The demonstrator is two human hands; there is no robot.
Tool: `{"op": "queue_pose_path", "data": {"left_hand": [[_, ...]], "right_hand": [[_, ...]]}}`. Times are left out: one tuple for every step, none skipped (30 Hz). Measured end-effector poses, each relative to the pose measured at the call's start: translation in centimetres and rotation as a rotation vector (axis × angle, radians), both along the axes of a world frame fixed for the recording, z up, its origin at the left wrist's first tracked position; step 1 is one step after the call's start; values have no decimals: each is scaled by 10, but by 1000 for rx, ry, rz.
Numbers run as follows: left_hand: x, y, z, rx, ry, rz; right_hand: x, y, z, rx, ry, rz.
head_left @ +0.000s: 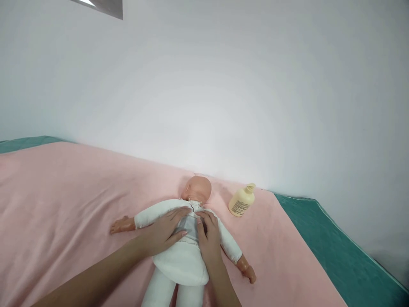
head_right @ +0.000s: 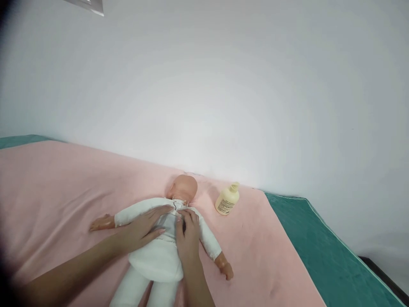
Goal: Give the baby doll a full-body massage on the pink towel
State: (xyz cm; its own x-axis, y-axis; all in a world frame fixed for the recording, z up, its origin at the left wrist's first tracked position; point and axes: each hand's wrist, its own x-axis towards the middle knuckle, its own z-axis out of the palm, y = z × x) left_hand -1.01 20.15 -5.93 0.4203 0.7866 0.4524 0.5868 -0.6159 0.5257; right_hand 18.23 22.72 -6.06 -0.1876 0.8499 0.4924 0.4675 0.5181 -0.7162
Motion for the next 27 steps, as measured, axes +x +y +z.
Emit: {"op": "queue_pose_path", "data": {"left_hand": [[0, 1, -1, -2, 1, 1], [0, 1, -2, -6, 0, 4], [-1, 2, -3, -11, -1, 6], [-1, 2, -3, -17, -1, 7], [-1, 3, -3, -22, -2, 7], [-1, 3, -3, -26, -5, 8], [-1, 4, -3, -30, -6, 6], [-1, 4, -3, -32, -8, 4], [-1, 4, -3, -35, -8, 1], [-1, 4, -3, -36, -9, 1], [-1, 4, -3, -35, -11, 3], [-1, 4, -3, -32, -14, 3], [-1, 4, -4, -28, -19, 5], [0, 3, -4, -22, -24, 7], [0, 3, -5, -15, -26, 7], [0, 3, -5, -7, -26, 8], [0, 3, -6, 0, -23, 9], [0, 3, -6, 5, -18, 10], [0, 3, -7, 9, -14, 10], [0, 4, -7, 11, -10, 9], [-1, 4, -8, 11, -8, 8], [-1, 4, -8, 9, -7, 8], [-1, 5, -8, 5, -7, 9], [0, 5, -8, 1, -7, 12], [0, 5, -8, -2, -9, 15], [0, 5, -7, -6, -11, 17], [0, 6, -6, -8, -14, 16]], "right_hand": [[0, 0, 0, -8, -10, 0], [0, 0, 0, -17, -22, -2], [-1, 1, 1, -27, -34, -2], [-1, 1, 1, -36, -47, 0], [-1, 1, 1, -44, -58, 3], [-2, 2, 1, -49, -67, 4], [-2, 2, 2, -51, -74, 5], [-2, 3, 2, -51, -77, 5], [-2, 3, 2, -47, -79, 3], [-2, 3, 2, -42, -78, 1], [-2, 3, 2, -34, -75, -3], [-2, 3, 2, -24, -70, -6], [-1, 2, 2, -13, -65, -9], [-1, 2, 1, 0, -58, -13], [-1, 1, 1, 12, -52, -15], [0, 1, 0, 23, -47, -15], [0, 0, 0, 31, -45, -15], [0, 0, 0, 37, -45, -14], [0, 0, -1, 41, -48, -11], [0, 0, -1, 44, -52, -8], [0, 0, -1, 46, -58, -5], [1, 1, -1, 48, -65, -3], [0, 1, -1, 47, -73, -2], [0, 1, -1, 43, -82, -2], [0, 2, -1, 38, -92, -4], [0, 2, -1, 32, -103, -6], [-1, 3, -1, 24, -114, -7]]}}
